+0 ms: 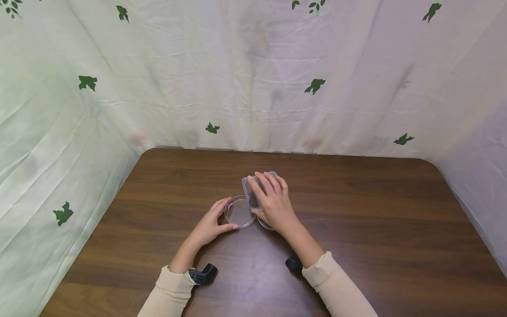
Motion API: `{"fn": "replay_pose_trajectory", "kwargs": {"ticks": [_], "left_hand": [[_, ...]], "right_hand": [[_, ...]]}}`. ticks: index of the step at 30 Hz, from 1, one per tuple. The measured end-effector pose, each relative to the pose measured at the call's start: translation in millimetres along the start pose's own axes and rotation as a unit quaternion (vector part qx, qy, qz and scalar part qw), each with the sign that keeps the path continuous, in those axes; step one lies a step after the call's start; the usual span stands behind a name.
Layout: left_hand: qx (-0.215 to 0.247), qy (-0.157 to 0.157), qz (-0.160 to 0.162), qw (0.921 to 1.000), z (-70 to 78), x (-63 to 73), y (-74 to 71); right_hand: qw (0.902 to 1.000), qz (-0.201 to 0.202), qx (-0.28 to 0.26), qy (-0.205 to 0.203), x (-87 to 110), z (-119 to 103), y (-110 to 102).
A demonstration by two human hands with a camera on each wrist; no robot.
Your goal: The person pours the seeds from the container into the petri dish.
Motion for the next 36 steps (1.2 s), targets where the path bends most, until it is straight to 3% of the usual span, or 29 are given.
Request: {"fn": "replay_pose_trajectory", "kwargs": {"ticks": [10,36], "left_hand": [[0.005,0.011,0.006,0.9999,2.1,1.1,-0.9],[-0.001,-0.013,-0.008,0.9999,-0.8,0.1,0.9]], "right_hand": [[1.0000,-0.002,0.007,-0.003,0.0,0.5,3.8],[1.0000,-0.002,0.008,-0.004,1.2,0.1,5.1]]}}
Point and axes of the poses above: each hand's wrist, its own x-axis away from the middle knuckle, its own y-axis out of the palm, z = x × y, the point moved 9 cm from there along -x, towards the middle knuckle, and after that the axes turned 4 degrees about -z, right-handed, at the moved point
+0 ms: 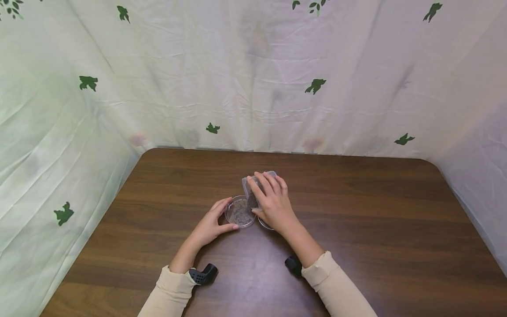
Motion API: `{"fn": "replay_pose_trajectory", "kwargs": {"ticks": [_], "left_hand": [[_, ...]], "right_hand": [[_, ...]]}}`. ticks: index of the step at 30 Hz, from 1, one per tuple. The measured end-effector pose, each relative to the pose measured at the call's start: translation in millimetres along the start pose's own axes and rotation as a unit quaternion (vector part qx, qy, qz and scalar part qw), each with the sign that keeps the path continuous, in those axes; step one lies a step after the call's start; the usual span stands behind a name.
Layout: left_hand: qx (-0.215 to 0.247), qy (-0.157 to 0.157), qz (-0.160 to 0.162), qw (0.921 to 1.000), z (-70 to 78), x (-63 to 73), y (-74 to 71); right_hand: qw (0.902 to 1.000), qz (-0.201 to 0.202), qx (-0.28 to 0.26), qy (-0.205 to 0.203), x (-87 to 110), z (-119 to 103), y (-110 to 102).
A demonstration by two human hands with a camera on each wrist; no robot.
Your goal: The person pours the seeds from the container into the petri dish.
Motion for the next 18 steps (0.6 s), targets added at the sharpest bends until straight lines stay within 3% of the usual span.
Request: {"fn": "replay_pose_trajectory", "kwargs": {"ticks": [18], "left_hand": [[0.001,-0.002,0.001,1.0000,-0.2,0.3,-0.1]], "right_hand": [[1.0000,-0.007,0.001,0.000,0.8,0.2,2.2]]}}
Point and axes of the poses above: each hand's wrist, its own x-axis away from the middle knuckle, its own y-axis out of the palm, z = x × y, the point moved 9 cm from there along -x, towards the middle knuckle, and after that the axes turned 4 degrees about -z, right-handed, at the moved point
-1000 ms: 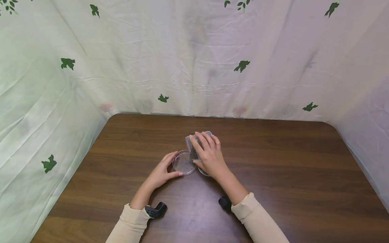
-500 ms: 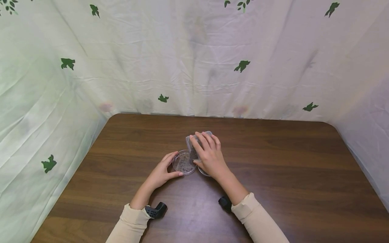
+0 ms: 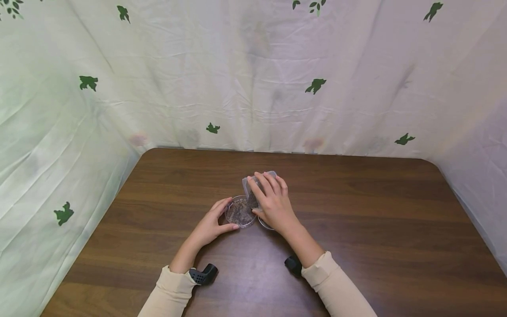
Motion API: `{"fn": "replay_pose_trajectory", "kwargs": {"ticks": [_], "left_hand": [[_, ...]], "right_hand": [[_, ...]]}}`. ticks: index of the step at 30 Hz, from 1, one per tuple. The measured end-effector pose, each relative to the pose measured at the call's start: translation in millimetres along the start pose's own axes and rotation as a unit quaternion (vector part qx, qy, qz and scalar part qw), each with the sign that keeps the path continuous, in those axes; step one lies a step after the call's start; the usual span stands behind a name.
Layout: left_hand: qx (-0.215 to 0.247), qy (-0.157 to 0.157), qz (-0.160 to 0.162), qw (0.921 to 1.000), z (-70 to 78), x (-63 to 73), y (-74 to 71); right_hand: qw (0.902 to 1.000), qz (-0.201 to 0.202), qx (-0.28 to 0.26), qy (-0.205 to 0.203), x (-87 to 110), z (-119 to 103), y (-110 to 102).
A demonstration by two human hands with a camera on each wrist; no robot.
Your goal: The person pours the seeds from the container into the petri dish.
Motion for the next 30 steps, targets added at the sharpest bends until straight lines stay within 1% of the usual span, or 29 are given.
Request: {"fn": "replay_pose_trajectory", "kwargs": {"ticks": [18,30], "left_hand": [[-0.002,0.009,0.008,0.9999,1.7,0.5,-1.2],[-0.005,0.008,0.007,0.9999,3.0,0.9,-1.5]], "right_hand": [[1.0000,-0.004,0.005,0.001,0.1,1.3,0.8],[1.0000,-0.002,0.000,0.000,0.8,1.7,1.3]]}}
Point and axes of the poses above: each hand's wrist, its own x-axis away from the middle knuckle, its own y-axis out of the palm, z = x × y, the point moved 9 cm from there along -x, towards the middle knuckle, and after that the axes turned 4 degrees about -z, right-handed, at the moved point
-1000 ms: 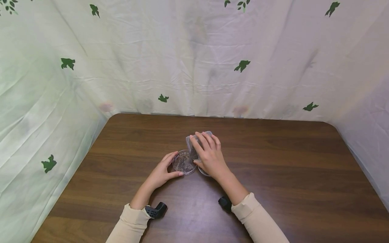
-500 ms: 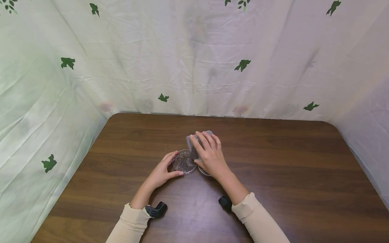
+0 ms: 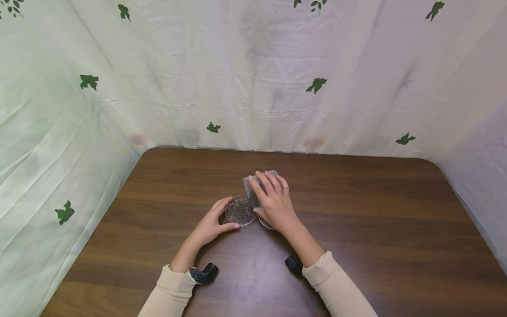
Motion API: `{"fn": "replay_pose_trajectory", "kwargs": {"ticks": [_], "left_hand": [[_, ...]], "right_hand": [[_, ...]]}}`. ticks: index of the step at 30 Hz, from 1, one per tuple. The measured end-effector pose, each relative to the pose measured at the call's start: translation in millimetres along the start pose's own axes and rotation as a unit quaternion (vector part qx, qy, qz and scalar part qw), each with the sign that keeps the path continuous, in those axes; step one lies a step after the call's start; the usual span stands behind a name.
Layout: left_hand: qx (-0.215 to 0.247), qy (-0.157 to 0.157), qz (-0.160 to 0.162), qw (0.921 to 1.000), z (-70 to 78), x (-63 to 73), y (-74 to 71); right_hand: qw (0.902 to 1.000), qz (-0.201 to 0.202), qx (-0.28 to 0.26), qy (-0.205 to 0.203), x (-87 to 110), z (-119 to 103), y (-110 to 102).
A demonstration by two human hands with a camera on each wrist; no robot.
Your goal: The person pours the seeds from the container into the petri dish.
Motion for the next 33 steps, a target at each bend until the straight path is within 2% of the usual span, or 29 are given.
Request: {"fn": "replay_pose_trajectory", "kwargs": {"ticks": [7,19,25,33], "left_hand": [[-0.001,-0.009,-0.003,1.0000,-1.4,-0.9,0.9],[0.005,-0.004,-0.004,1.0000,0.6,0.1,0.1],[0.002,0.001,0.003,1.0000,0.7,0.3,-0.4],[0.004,0.000,0.000,1.0000,0.3,0.7,0.5]], "right_hand": [[1.0000,-0.002,0.000,0.002,0.2,0.5,-0.6],[0.9995,0.014,-0.016,0.022,1.0,4.5,-2.8],[0.9980,0.027,-0.032,0.046,2.6,10.1,-3.7],[0.9913,0.040,-0.074,0.101,6.1,22.2,-5.8]]}}
Point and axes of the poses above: each hand's wrist, its own x-axis away from the middle knuckle, its own y-axis out of the palm, z = x × y, the point moved 9 cm from there along -x, towards the middle knuckle, and after that the axes turned 4 degrees about -z, right-handed, at the moved point
